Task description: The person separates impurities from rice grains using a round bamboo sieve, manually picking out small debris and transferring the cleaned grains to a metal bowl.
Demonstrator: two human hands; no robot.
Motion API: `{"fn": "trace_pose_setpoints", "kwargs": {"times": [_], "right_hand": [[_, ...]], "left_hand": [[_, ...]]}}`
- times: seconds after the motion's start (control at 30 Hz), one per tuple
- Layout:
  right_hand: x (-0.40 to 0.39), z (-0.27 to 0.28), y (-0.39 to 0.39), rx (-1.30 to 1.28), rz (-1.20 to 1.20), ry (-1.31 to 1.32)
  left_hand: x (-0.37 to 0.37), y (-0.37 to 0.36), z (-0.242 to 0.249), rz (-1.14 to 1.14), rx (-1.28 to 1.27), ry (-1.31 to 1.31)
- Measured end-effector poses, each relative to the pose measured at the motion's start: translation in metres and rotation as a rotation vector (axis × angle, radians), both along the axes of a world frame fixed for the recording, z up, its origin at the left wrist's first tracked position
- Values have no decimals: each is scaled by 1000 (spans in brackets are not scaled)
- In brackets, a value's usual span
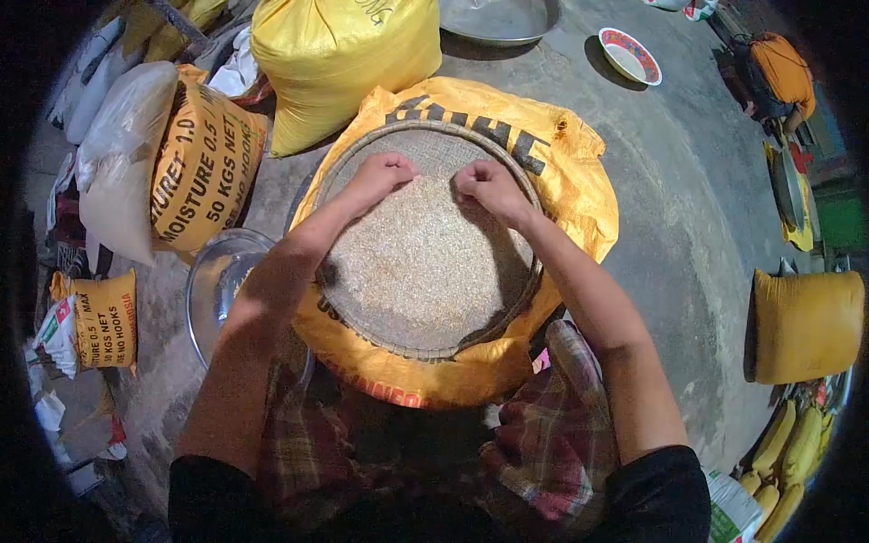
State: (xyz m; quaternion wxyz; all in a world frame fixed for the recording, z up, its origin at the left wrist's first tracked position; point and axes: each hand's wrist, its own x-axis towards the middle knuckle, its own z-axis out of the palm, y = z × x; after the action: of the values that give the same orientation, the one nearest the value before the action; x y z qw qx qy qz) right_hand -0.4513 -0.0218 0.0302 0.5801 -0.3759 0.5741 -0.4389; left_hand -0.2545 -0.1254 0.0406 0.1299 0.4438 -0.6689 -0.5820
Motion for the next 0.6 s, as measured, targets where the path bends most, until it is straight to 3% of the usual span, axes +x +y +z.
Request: {"fn": "trace_pose_setpoints", "kwargs": {"times": [0.07, 0.23, 0.3, 0.33, 0.4, 0.53, 0.57, 0.6], "right_hand": [[9, 4, -7, -109, 77, 330], [29, 3, -30, -246, 98, 571], [34, 0, -36, -290, 155, 789], [36, -2, -38, -302, 193, 844], [39, -2, -36, -310, 238, 874], [34, -5, -34, -317, 241, 885], [30, -5, -31, -318, 249, 884], [28, 11, -26, -139, 213, 603]], "left_hand": [[7, -5, 7, -31, 36, -30], [33, -12, 10, -71, -45, -34], [44, -16, 11, 29, 391, 196], [48, -15, 14, 34, 391, 195], [55, -11, 22, 92, 577, 399], [64, -12, 19, 98, 599, 463], [65, -13, 16, 123, 516, 360], [65, -12, 12, 147, 433, 257]]}}
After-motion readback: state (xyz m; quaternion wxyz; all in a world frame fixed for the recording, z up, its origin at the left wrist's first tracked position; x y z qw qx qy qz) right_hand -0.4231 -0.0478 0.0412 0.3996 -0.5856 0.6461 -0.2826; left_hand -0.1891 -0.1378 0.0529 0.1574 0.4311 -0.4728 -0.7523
